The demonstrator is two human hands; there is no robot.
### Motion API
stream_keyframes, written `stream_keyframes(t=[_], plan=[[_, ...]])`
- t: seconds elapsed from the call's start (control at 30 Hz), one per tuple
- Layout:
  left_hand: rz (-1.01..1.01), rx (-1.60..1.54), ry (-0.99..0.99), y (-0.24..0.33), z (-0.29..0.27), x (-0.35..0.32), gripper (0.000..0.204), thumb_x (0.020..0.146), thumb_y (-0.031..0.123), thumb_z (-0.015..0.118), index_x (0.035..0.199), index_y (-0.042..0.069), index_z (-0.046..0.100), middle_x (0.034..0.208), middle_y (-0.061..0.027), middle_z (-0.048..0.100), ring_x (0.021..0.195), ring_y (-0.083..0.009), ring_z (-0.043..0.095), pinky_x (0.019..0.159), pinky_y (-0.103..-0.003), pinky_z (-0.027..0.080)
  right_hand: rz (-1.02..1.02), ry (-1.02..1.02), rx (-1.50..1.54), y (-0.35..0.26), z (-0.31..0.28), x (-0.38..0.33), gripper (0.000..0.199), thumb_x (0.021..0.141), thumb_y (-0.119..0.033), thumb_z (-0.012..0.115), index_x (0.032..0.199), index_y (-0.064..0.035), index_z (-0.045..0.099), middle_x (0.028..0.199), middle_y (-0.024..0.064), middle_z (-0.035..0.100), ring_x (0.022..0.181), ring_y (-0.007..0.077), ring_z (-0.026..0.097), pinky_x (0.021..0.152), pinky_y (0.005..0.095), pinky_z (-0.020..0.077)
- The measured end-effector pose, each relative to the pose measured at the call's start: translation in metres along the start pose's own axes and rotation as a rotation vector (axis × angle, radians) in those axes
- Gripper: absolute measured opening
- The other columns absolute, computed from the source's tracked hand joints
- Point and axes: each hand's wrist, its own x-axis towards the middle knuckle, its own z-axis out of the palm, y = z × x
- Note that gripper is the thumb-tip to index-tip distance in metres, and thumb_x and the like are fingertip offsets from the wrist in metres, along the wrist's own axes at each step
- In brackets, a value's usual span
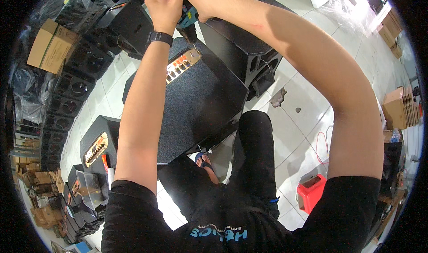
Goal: The person assembles a black speaker by attaching a metal grille to its front using a cordless drill and screws. They position the grille, insert screws, and tighten them with the drill, then briefly inspect the assembled unit.
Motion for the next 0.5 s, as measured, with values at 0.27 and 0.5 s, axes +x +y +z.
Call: stream_keyframes(t=[0.27, 0.5], plan=[[0.087, 0.010, 0.019, 0.007, 0.004, -0.001, 0.022, 0.094, 0.018, 0.070, 0.090, -0.003, 0.073, 0.082, -0.0180, 0.073, 0.077, -0.0283, 0.072, 0.072, -0.036, 0.053, 0.046, 0.049, 0.066, 0.002, 0.004, -0.009, 0.039, 0.064, -0.030, 0.085, 0.091, -0.0026, 0.077, 0.093, 0.0165, 0.075, 0.092, 0.0310, 0.074, 0.083, 0.0411, 0.0586], [0.111, 0.007, 0.013, 0.007, 0.011, -0.004, 0.019, 0.092, 0.015, 0.071, 0.088, -0.003, 0.072, 0.082, -0.0178, 0.073, 0.077, -0.0290, 0.072, 0.072, -0.037, 0.054, 0.096, -0.025, 0.067, 0.003, 0.006, -0.013, 0.038, 0.064, -0.031, 0.085, 0.089, -0.0023, 0.078, 0.093, 0.0177, 0.076, 0.093, 0.0303, 0.074, 0.083, 0.0411, 0.0588]])
